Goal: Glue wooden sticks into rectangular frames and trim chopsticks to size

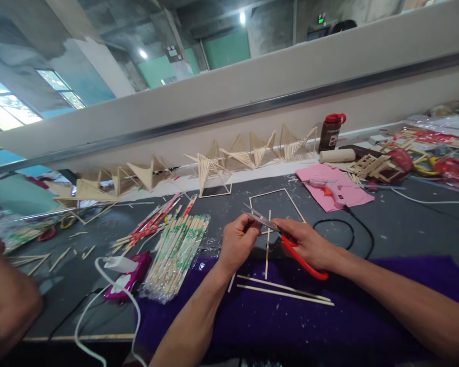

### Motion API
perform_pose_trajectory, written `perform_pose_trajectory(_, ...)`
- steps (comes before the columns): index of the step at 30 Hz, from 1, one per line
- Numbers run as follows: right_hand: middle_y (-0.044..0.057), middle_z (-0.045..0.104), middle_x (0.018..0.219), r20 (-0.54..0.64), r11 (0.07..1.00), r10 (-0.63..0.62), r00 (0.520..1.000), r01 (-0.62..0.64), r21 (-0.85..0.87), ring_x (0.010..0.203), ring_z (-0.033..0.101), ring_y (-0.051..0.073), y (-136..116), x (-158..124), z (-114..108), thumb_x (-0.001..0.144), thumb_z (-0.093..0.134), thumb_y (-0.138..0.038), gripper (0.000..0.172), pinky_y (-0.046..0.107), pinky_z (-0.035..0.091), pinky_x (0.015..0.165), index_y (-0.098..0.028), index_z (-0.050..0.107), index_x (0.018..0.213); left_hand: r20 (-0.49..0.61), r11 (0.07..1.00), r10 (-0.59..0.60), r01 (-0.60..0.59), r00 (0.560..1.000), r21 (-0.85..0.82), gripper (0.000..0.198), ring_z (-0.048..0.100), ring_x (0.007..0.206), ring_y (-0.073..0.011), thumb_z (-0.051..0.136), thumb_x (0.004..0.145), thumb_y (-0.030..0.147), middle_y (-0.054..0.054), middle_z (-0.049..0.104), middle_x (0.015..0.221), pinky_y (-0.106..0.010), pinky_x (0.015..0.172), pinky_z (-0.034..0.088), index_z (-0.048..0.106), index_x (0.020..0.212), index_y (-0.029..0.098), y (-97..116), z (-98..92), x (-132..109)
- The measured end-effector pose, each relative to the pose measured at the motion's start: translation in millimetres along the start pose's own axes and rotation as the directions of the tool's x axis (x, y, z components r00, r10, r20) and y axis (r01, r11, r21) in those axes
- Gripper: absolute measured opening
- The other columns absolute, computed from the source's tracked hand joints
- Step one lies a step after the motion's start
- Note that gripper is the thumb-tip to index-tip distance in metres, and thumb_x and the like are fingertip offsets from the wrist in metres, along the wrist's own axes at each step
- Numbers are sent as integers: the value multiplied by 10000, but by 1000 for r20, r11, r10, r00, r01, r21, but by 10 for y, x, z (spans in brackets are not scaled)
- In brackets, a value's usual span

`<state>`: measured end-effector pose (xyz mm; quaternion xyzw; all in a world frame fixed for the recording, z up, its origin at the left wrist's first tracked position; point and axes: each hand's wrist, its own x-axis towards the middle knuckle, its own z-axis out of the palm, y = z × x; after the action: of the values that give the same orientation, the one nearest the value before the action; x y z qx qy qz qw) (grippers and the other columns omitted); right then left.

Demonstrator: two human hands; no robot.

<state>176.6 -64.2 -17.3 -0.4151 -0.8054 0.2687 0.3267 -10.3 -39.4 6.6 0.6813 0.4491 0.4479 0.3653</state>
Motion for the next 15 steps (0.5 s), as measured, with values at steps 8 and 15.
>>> perform_pose_trajectory(8, 28, 598, 907, 17, 1000, -7, 1000, 7, 7, 774, 531, 149, 14, 6, -21, 820, 477, -223, 257, 269, 403, 698, -227, 513, 1075, 39, 997, -75, 76, 996, -16, 142, 415, 420, -46, 553, 745, 279, 35, 548, 558, -162, 410, 305, 615, 774, 155, -76, 1, 14)
perform_pose_trajectory(15, 33, 611, 863, 18, 999, 32, 999, -32, -28, 751, 540, 157, 68, 17, 0, 835, 476, -260, 203, 278, 410, 693, -222, 537, 1025, 94, 988, -131, 137, 987, -68, 123, 386, 359, -31, 533, 757, 261, 44, 537, 558, -160, 370, 284, 581, 789, 153, -141, 9, 50)
